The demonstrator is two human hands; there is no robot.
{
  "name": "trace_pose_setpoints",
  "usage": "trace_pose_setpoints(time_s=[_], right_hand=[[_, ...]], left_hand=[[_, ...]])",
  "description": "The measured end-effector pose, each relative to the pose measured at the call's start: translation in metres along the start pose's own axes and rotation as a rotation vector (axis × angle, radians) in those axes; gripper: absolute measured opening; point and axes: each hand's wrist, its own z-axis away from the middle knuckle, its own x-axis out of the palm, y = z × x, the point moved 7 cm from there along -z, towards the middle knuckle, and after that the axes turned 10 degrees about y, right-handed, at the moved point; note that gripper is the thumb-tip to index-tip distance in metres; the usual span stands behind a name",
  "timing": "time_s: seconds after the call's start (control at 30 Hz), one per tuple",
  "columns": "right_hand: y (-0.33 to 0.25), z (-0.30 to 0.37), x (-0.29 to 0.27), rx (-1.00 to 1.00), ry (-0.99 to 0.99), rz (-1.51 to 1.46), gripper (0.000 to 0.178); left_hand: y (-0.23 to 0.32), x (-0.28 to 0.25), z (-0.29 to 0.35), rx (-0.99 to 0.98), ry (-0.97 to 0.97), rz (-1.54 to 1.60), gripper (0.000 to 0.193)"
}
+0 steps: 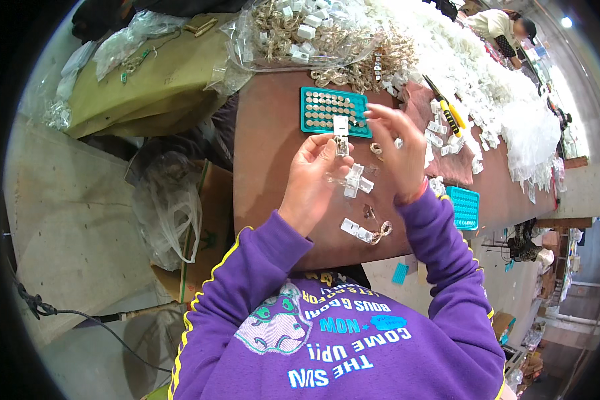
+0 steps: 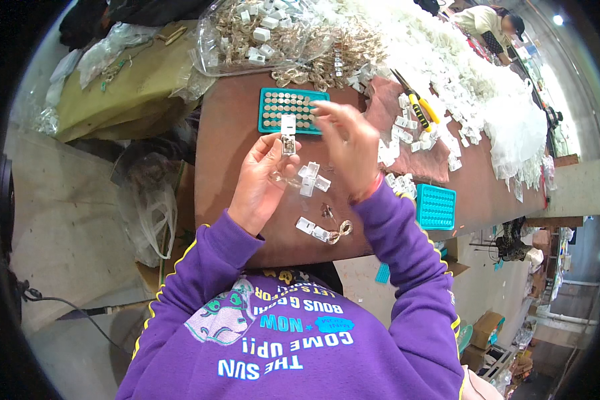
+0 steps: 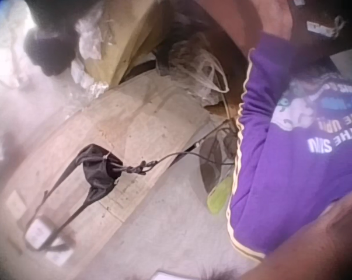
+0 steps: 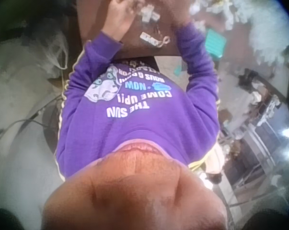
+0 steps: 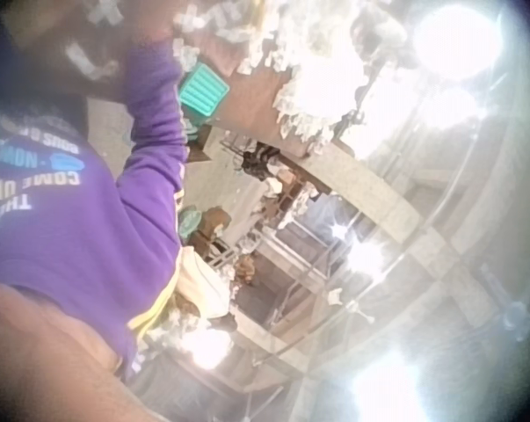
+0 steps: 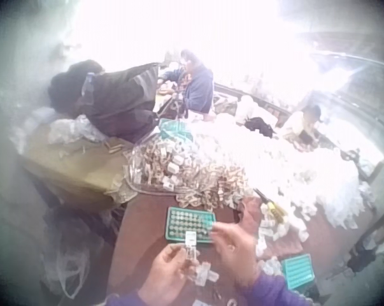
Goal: The person assembles small white plastic components with metal pins and wires on a cluttered workbench. They use pliers to cut and trim wires, then insert pins into the plastic housings and place finished units into a blue tray.
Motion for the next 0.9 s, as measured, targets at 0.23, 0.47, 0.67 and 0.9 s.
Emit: trace_pose_setpoints(time_s=[0.23, 0.47, 0.67, 0.9], right_hand=[[0.059, -0.014, 0.028, -0.291, -0.237, 0.445, 0.008], [0.015, -0.016, 0.005, -0.109, -0.122, 0.162, 0.006], [-0.033, 0.004, 0.01, -0.215, -0.119, 0.045, 0.012], [-0.031, 0.007, 0.012, -0.154, -0.208, 0.004, 0.01]], left_hand=[[0.003, -0.001, -0.004, 0.006, -0.008, 0.019, 0.017], [0.002, -0.001, -0.002, 0.016, 0.012, -0.042, 0.018], [0.003, 0.001, 0.0, 0.063, 0.045, -0.076, 0.016], [0.003, 0.002, 0.001, 0.076, 0.041, -0.106, 0.014]])
